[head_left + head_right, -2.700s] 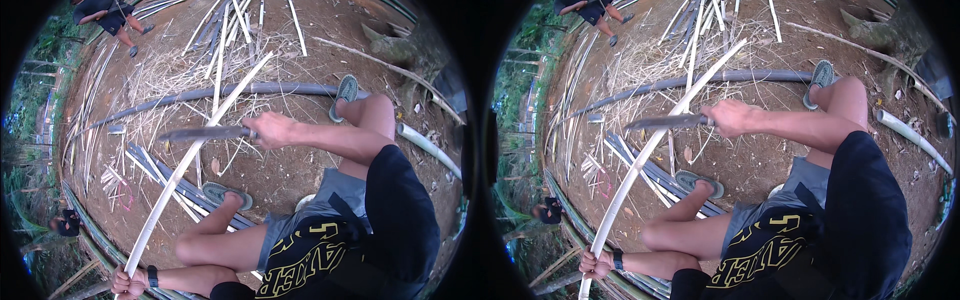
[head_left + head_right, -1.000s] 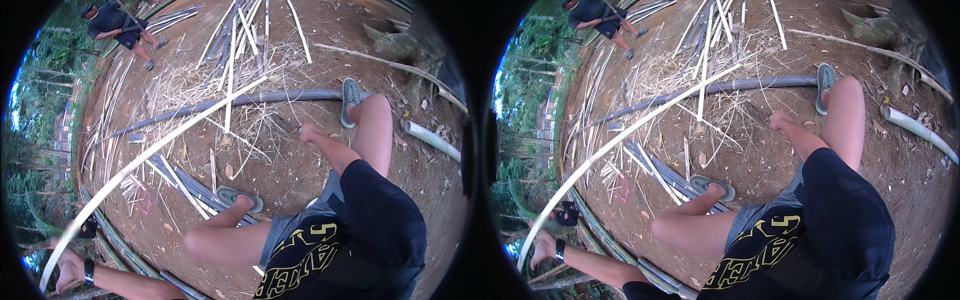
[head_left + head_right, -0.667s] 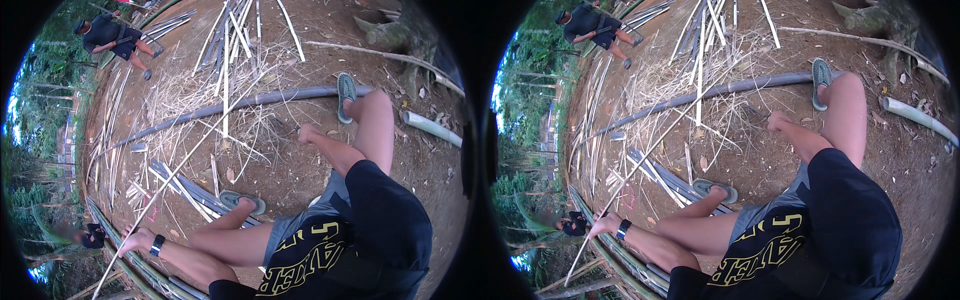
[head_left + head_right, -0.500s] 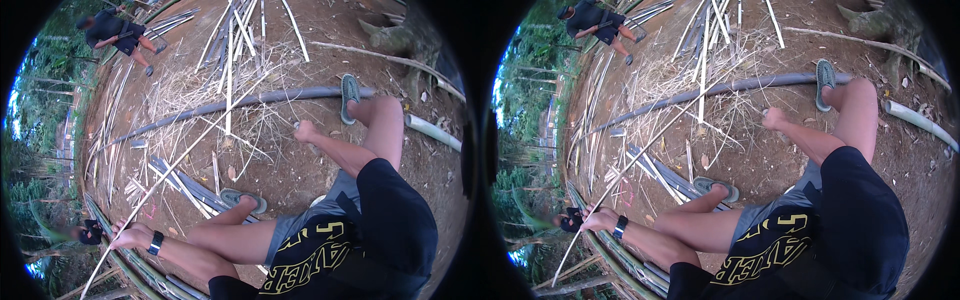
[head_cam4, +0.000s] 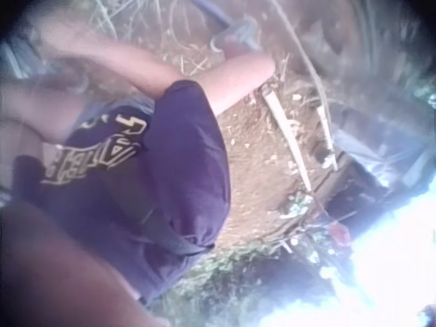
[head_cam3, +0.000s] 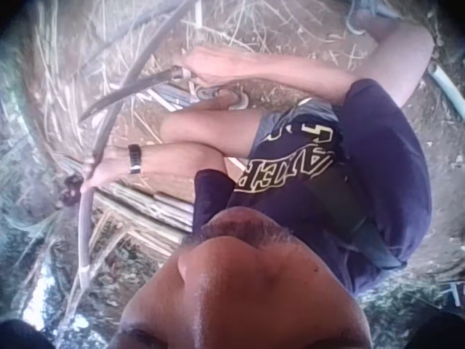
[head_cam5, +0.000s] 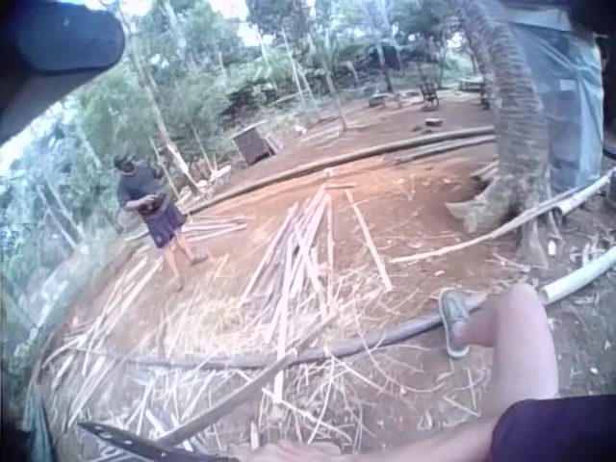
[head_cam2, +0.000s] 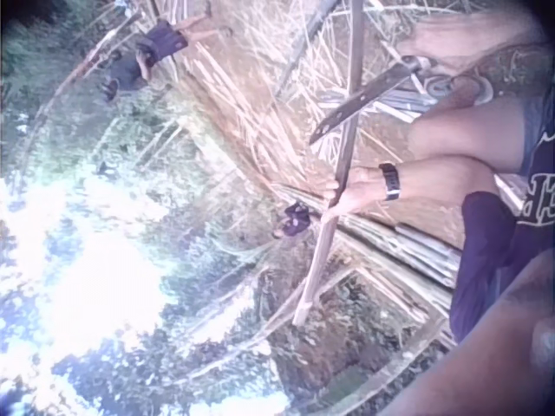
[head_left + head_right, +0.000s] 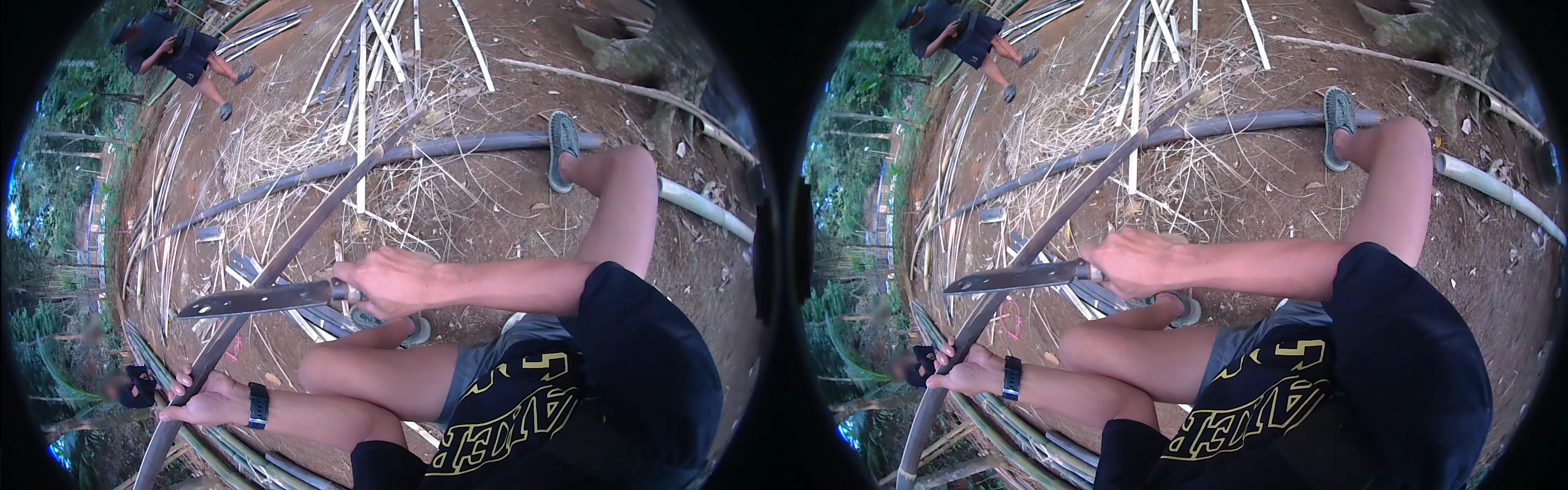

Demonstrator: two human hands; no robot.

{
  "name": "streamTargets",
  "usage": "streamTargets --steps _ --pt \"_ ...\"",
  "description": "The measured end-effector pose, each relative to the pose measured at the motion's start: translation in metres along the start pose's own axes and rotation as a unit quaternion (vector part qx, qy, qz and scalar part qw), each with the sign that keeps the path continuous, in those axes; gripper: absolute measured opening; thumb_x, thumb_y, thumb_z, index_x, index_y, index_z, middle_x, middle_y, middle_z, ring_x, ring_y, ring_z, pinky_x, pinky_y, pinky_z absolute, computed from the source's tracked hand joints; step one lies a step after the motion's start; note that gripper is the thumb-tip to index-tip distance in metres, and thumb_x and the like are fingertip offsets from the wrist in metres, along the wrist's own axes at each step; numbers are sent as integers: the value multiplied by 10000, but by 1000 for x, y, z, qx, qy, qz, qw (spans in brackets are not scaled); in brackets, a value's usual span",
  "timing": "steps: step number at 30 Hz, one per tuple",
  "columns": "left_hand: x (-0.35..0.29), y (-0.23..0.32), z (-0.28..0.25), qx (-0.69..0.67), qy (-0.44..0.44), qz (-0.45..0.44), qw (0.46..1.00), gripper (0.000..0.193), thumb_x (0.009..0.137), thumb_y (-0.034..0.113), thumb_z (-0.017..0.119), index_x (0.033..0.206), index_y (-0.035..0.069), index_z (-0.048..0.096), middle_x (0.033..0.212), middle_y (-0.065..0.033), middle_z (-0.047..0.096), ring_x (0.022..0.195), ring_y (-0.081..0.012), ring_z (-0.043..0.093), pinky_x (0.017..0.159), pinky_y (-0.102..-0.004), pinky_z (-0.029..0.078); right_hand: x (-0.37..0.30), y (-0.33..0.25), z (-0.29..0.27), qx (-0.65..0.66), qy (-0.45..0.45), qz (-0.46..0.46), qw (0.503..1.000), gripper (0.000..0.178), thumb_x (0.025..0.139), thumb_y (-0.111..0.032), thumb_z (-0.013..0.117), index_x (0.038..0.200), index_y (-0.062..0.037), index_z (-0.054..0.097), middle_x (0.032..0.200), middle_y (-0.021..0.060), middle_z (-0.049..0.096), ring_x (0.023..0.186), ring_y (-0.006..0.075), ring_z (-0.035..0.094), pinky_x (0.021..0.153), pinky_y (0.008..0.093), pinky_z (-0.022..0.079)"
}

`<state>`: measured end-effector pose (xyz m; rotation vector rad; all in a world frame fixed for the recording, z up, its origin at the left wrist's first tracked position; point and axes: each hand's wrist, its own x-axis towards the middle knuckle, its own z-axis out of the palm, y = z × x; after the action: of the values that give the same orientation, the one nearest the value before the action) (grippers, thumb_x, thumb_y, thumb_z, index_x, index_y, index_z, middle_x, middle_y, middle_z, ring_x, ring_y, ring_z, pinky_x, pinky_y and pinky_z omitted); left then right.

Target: The person sits on the ground and uses a machete to split a long bamboo pole into thin strips. They hold the bamboo with one hand and strike it with the machete in the other, repeatedly splitting the material into smaller pieces.

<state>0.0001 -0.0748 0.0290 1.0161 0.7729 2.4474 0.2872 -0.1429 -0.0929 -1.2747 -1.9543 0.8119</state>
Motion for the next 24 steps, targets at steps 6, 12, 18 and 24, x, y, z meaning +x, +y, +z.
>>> streamTargets --steps 6,12,18,24 --pt "-27 1 -15 5 49 -13 999 502 1008 537 365 756 106 418 649 -8 391 619 -160 420 634 -290 408 -7 -10 5 -3 -53 37 998 285 762 -87 645 989 -8 493 714 201 619 657 420 640 576 503 493" --pt "-58 34 3 -1 12 27 1000 475 978 541 452 783 108 439 654 8 373 612 -137 401 640 -295 398 1 -59 1 -28 -53 3 998 355 728 -90 684 999 7 475 742 208 607 692 416 645 594 479 507" --pt "-69 33 8 -21 -2 8 1000 467 968 545 468 801 110 438 656 16 370 612 -134 404 638 -293 401 -13 -56 -16 -28 -51 56 997 309 727 -60 642 980 2 476 750 185 630 671 411 649 579 492 512" --pt "-66 38 1 -17 -30 1 999 479 969 543 471 752 116 455 664 10 395 616 -138 423 654 -314 414 -9 -59 -9 -44 -54 22 997 267 747 -14 596 994 -3 494 709 171 631 657 347 671 538 447 523"
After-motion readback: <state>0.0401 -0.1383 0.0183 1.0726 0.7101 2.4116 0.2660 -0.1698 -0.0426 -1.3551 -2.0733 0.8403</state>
